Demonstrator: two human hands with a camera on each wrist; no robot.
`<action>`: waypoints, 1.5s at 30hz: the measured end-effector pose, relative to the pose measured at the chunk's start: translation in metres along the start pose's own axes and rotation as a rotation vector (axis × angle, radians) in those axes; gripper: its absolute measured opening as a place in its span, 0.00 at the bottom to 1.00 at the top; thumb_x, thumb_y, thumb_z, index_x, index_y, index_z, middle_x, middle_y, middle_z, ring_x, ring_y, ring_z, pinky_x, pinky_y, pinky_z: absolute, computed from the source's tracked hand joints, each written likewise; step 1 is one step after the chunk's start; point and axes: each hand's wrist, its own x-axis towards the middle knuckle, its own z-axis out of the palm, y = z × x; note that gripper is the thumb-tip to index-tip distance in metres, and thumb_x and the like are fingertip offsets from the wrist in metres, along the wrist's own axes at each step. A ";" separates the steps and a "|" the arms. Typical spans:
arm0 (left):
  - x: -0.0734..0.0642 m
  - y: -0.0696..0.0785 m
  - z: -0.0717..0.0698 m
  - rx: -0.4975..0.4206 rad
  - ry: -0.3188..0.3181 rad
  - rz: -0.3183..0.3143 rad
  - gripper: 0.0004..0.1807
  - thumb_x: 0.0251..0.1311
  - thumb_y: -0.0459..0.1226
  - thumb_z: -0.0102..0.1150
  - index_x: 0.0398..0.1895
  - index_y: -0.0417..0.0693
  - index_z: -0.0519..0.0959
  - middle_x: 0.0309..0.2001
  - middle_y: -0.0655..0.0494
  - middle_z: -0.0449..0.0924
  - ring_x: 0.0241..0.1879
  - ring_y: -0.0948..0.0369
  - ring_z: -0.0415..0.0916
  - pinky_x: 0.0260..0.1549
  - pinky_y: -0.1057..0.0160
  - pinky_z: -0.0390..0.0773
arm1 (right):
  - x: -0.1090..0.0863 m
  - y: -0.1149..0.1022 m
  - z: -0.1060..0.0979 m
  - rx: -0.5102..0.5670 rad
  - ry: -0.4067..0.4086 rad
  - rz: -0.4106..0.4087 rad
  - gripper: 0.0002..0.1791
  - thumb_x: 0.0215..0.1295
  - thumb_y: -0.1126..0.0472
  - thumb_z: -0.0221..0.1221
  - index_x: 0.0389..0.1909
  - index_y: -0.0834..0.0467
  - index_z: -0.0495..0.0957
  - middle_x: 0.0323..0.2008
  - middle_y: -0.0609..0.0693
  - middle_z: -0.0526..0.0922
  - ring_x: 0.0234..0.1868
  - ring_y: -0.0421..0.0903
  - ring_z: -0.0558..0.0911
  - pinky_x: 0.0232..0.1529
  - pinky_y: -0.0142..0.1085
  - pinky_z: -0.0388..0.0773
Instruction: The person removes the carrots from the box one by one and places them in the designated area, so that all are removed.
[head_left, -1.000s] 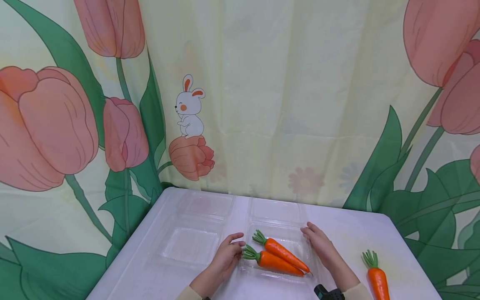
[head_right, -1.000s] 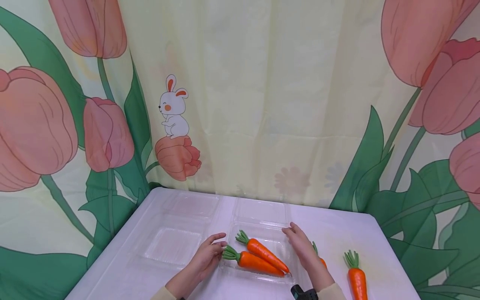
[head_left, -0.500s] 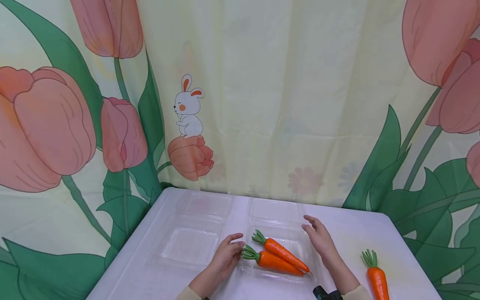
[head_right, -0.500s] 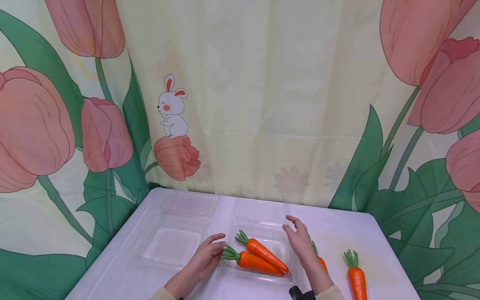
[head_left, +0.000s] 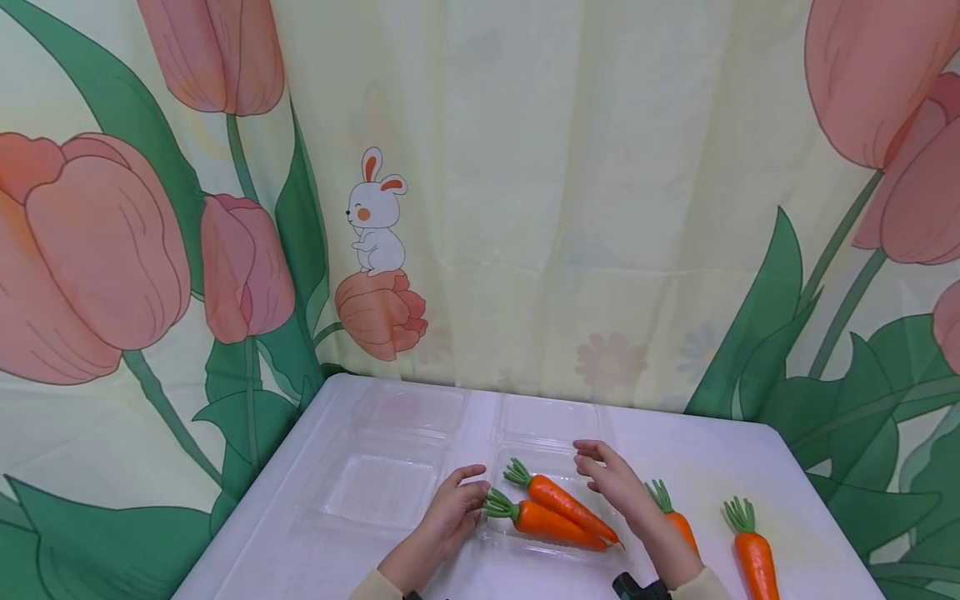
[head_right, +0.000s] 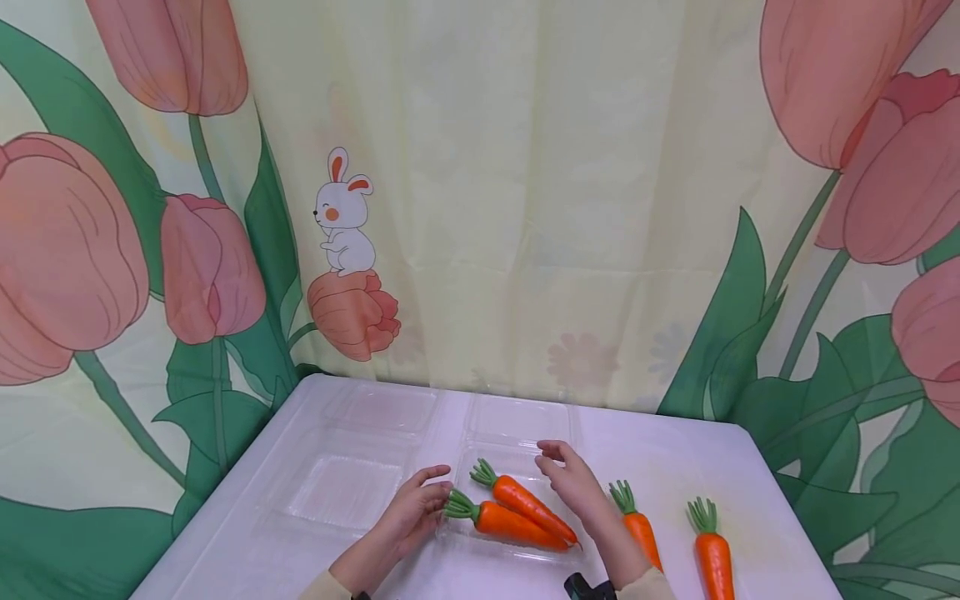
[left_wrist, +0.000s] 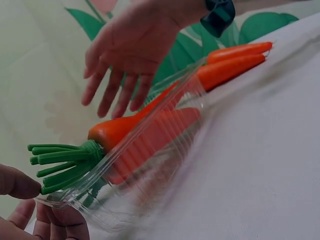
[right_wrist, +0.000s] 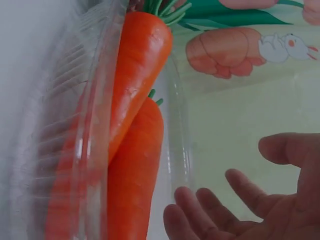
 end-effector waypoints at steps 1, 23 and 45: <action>0.000 0.000 0.000 0.006 0.001 -0.004 0.30 0.64 0.28 0.55 0.69 0.30 0.62 0.39 0.55 0.75 0.31 0.65 0.75 0.33 0.69 0.75 | 0.000 0.000 0.003 -0.022 -0.016 0.003 0.25 0.77 0.56 0.55 0.68 0.63 0.70 0.62 0.63 0.78 0.58 0.59 0.81 0.59 0.53 0.81; 0.003 -0.001 0.000 0.022 0.048 -0.030 0.25 0.66 0.28 0.56 0.65 0.35 0.65 0.36 0.56 0.75 0.28 0.65 0.74 0.27 0.71 0.74 | 0.001 0.010 0.042 -0.275 -0.100 -0.023 0.19 0.66 0.60 0.66 0.57 0.58 0.79 0.51 0.57 0.84 0.47 0.51 0.82 0.56 0.56 0.81; 0.005 -0.004 0.000 0.014 0.048 -0.033 0.24 0.66 0.28 0.55 0.64 0.35 0.66 0.36 0.55 0.74 0.28 0.64 0.72 0.27 0.69 0.73 | 0.003 0.004 0.049 -0.450 -0.016 -0.115 0.22 0.55 0.65 0.72 0.52 0.57 0.82 0.42 0.52 0.85 0.39 0.47 0.80 0.49 0.50 0.82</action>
